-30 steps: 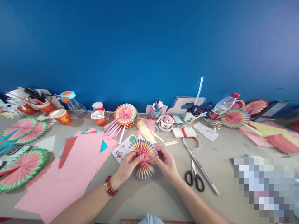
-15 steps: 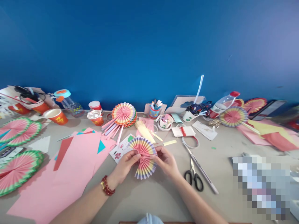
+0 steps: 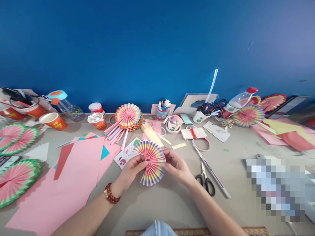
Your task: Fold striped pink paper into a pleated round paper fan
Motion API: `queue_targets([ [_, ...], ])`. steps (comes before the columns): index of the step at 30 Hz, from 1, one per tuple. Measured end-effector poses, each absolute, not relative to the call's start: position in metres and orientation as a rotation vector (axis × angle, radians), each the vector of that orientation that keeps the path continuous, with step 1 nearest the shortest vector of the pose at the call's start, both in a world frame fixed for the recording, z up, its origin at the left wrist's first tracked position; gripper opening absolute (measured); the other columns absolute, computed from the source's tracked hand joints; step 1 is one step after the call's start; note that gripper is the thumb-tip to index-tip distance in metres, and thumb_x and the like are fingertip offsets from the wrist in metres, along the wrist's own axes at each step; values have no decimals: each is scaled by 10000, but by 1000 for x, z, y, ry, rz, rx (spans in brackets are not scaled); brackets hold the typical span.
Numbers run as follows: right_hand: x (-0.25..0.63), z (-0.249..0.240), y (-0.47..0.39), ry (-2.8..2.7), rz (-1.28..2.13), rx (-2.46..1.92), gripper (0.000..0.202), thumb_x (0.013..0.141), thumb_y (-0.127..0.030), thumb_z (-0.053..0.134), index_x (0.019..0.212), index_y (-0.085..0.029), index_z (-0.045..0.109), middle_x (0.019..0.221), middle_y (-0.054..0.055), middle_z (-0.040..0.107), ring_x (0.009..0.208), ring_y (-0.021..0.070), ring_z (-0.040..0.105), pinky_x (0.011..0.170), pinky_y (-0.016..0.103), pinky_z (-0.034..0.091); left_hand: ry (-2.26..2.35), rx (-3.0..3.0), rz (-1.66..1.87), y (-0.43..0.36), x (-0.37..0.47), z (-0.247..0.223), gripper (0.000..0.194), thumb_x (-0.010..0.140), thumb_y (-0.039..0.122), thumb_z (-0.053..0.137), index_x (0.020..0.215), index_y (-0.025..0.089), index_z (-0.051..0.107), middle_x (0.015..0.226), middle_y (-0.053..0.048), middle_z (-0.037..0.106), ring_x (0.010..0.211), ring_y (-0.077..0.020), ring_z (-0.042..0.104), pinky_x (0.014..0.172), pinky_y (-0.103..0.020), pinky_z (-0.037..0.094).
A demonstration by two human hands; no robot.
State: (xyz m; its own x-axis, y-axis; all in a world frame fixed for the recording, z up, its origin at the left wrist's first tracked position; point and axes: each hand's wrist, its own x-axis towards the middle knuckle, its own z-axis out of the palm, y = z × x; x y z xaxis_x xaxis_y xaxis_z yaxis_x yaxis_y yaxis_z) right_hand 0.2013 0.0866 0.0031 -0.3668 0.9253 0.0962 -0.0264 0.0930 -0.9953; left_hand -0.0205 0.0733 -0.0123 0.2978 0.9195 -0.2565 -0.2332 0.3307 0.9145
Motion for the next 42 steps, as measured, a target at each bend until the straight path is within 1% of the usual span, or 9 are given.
queue_targets([
  [5, 202, 2, 87, -1551, 1328, -979, 265, 873, -405, 660, 1018, -196, 586, 951, 58, 663, 837, 186, 652, 739, 300, 539, 919, 971, 911, 74, -22, -12, 246, 859, 416, 684, 876, 172, 651, 856, -21, 645, 862, -177, 591, 845, -291, 466],
  [10, 202, 5, 85, -1617, 1044, -1014, 243, 878, -308, 659, 1059, -230, 517, 1002, 52, 617, 778, 153, 618, 726, 300, 543, 943, 992, 935, 75, -21, -11, 247, 843, 415, 698, 844, 175, 642, 863, -19, 647, 837, -169, 577, 825, -283, 466],
  [15, 210, 12, 84, -1839, 934, -1003, 200, 936, -245, 571, 1136, -241, 558, 1037, 58, 639, 824, 163, 626, 780, 305, 535, 967, 956, 941, 75, -21, -11, 267, 825, 430, 709, 800, 179, 622, 829, -15, 634, 795, -162, 566, 787, -272, 465],
  [22, 217, 14, 85, -2056, 646, -1051, 181, 928, -203, 567, 1104, -248, 574, 978, 53, 686, 771, 169, 638, 738, 300, 529, 962, 942, 944, 75, -20, -9, 299, 797, 440, 737, 804, 175, 600, 806, -2, 612, 780, -144, 555, 779, -261, 458],
  [24, 217, 16, 85, -2117, 620, -1025, 154, 938, -181, 541, 1070, -247, 585, 1014, 64, 684, 815, 175, 648, 716, 287, 527, 962, 939, 948, 75, -20, -10, 298, 794, 437, 740, 818, 173, 602, 816, -2, 616, 789, -142, 560, 784, -259, 462],
  [26, 216, 19, 85, -2154, 609, -993, 184, 947, -161, 514, 1085, -249, 598, 1067, 76, 672, 902, 188, 653, 714, 276, 527, 964, 933, 953, 75, -20, -13, 288, 797, 428, 738, 839, 175, 608, 834, -4, 623, 802, -142, 567, 791, -259, 467],
  [30, 215, 24, 86, -2207, 548, -990, 219, 950, -161, 512, 1118, -249, 622, 1041, 80, 645, 981, 204, 635, 777, 293, 526, 973, 925, 949, 75, -22, -17, 268, 804, 414, 734, 851, 180, 612, 841, -4, 619, 808, -140, 566, 795, -258, 475],
  [36, 217, 29, 86, -2242, 398, -1035, 145, 934, -199, 562, 1028, -223, 670, 922, 61, 571, 842, 185, 591, 719, 287, 496, 960, 990, 917, 74, -20, -11, 293, 788, 438, 747, 824, 180, 614, 823, -3, 615, 791, -144, 568, 780, -265, 485],
  [42, 215, 26, 86, -2308, 261, -957, 127, 933, -193, 571, 986, -213, 685, 908, 63, 582, 835, 190, 534, 740, 305, 461, 938, 1089, 844, 74, -19, -7, 321, 799, 476, 720, 842, 174, 622, 870, -25, 643, 840, -175, 588, 822, -303, 487],
])
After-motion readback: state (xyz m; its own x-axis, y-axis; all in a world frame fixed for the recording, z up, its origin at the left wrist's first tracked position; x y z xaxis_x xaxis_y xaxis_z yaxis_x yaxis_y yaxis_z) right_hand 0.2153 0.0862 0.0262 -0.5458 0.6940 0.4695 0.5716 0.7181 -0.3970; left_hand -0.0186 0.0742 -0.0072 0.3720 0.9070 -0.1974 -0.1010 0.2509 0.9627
